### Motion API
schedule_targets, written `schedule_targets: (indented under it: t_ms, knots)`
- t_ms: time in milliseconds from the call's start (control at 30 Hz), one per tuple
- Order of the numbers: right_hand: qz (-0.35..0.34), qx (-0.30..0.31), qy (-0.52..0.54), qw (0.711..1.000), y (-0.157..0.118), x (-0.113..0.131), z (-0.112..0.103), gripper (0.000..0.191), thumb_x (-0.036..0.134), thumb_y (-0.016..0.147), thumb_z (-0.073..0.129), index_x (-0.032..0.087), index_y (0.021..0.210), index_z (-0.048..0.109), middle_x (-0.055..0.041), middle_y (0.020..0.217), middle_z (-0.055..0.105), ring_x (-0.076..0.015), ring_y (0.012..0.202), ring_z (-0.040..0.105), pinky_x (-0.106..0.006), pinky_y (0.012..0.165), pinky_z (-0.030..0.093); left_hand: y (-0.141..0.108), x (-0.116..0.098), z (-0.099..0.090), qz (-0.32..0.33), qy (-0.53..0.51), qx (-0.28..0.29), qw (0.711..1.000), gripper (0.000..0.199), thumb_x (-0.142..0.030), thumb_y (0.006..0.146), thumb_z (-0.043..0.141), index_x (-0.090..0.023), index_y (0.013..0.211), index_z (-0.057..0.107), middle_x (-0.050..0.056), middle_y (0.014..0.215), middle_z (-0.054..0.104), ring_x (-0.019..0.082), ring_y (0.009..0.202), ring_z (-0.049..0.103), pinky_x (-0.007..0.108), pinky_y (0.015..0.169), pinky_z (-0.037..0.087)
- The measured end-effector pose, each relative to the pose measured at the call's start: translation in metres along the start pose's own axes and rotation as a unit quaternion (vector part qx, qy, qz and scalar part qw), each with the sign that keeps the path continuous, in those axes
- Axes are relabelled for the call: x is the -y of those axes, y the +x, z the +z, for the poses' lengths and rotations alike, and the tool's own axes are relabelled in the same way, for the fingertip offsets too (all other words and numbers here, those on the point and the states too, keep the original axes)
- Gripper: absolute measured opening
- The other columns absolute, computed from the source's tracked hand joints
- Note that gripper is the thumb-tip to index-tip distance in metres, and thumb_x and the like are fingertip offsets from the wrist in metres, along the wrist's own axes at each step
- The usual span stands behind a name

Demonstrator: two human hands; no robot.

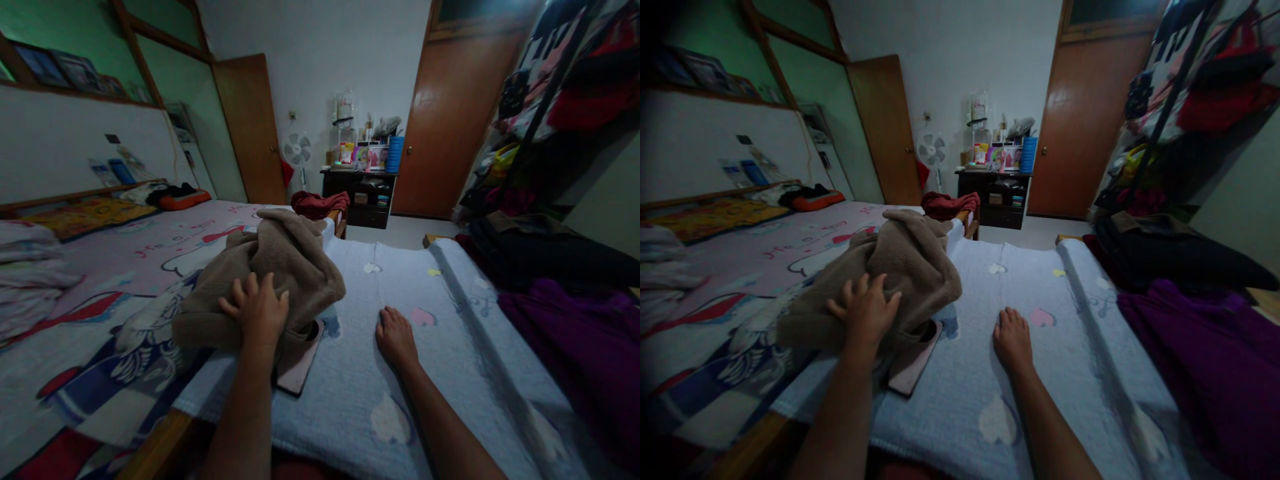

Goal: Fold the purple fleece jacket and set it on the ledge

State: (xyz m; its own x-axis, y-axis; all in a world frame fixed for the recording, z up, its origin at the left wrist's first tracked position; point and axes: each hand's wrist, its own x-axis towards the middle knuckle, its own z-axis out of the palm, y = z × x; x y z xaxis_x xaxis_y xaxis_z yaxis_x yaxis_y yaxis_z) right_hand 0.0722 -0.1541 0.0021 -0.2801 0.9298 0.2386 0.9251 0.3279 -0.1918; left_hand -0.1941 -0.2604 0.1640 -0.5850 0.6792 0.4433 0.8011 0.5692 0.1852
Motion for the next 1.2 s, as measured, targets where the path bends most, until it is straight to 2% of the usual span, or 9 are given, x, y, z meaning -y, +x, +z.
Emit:
schedule_targets:
  t_ms: [167,267,533,667,767,867,967,1067,1200]
  knots:
    - [0.000,-0.003,0.000,1.000,0.000,0.000,0.000,0.040,0.024,0.091,0.042,0.014,0.128,0.054,-0.0123,0.140,0.050,-0.0246,0.132,0.039,-0.038,0.109,0.024,0.010,0.022,-0.008,-0.087,0.030,-0.017,0.996,0.067,-0.051,0.080,0.060,-0.016,0.136,0.046,0.026,0.144,0.037,0.047,0.128,0.038,0.060,0.098,0.033]
    - [-0.002,-0.005,0.001,1.000,0.000,0.000,0.001,0.039,0.025,0.091,0.042,0.015,0.128,0.054,-0.0122,0.140,0.050,-0.0241,0.132,0.039,-0.037,0.109,0.024,0.019,0.023,-0.007,-0.092,0.029,0.038,0.995,0.074,-0.050,0.079,0.059,-0.013,0.140,0.037,0.027,0.128,0.054,0.043,0.113,0.054,0.054,0.089,0.042]
    - [0.027,0.010,0.073,0.997,0.009,-0.001,0.001,0.043,0.023,0.085,0.050,0.015,0.127,0.055,-0.0142,0.137,0.053,-0.0259,0.130,0.043,-0.040,0.109,0.028,0.057,0.040,0.004,-0.104,0.016,0.155,0.982,0.036,-0.023,0.078,0.053,-0.019,0.112,0.062,0.019,0.106,0.069,0.036,0.100,0.065,0.042,0.076,0.048]
    - [-0.006,0.047,0.235,0.971,0.026,0.018,-0.012,0.064,0.022,0.081,0.055,0.013,0.142,0.038,-0.0154,0.136,0.054,-0.0228,0.123,0.052,-0.034,0.103,0.039,0.063,0.043,0.003,-0.112,-0.023,0.120,0.986,0.037,-0.027,0.078,0.050,-0.022,0.112,0.064,0.016,0.109,0.069,0.036,0.102,0.064,0.042,0.076,0.048]
    - [-0.059,0.068,0.349,0.933,0.038,0.047,-0.022,0.086,0.018,0.075,0.061,0.022,0.151,0.020,-0.0116,0.136,0.054,-0.0213,0.117,0.057,-0.035,0.095,0.046,0.061,0.036,-0.003,-0.091,-0.052,0.070,0.992,0.035,-0.029,0.079,0.049,-0.021,0.109,0.066,0.015,0.104,0.070,0.034,0.098,0.065,0.040,0.076,0.048]
    - [-0.108,0.071,0.415,0.900,0.047,0.078,-0.025,0.096,0.012,0.069,0.063,0.028,0.152,0.017,-0.0087,0.137,0.053,-0.0206,0.107,0.060,-0.035,0.089,0.049,0.058,0.025,-0.010,-0.062,-0.089,0.037,0.993,0.033,-0.027,0.078,0.050,-0.020,0.105,0.067,0.012,0.098,0.071,0.031,0.095,0.065,0.037,0.077,0.048]
    - [-0.131,0.041,0.459,0.878,0.056,0.098,-0.022,0.083,0.011,0.069,0.062,0.029,0.145,0.034,-0.0050,0.134,0.056,-0.0194,0.105,0.061,-0.035,0.090,0.049,0.054,0.010,-0.016,-0.054,-0.152,0.010,0.987,0.030,-0.025,0.077,0.051,-0.020,0.101,0.068,0.009,0.093,0.071,0.027,0.090,0.066,0.033,0.075,0.047]
    - [-0.095,0.022,0.481,0.871,0.062,0.103,-0.021,0.052,0.013,0.071,0.057,0.027,0.121,0.059,-0.0001,0.110,0.068,-0.0179,0.094,0.062,-0.034,0.088,0.048,0.049,-0.005,-0.020,-0.036,-0.246,-0.010,0.969,0.026,-0.024,0.075,0.052,-0.021,0.095,0.068,0.003,0.076,0.068,0.021,0.073,0.064,0.028,0.066,0.046]
    - [-0.056,-0.006,0.535,0.843,0.062,0.093,-0.033,0.033,0.018,0.071,0.049,0.023,0.099,0.065,0.0014,0.093,0.068,-0.0184,0.090,0.061,-0.034,0.086,0.048,0.036,-0.029,-0.023,0.007,-0.373,-0.002,0.928,0.019,-0.023,0.075,0.052,-0.020,0.085,0.068,-0.003,0.060,0.060,0.015,0.054,0.054,0.024,0.056,0.041]
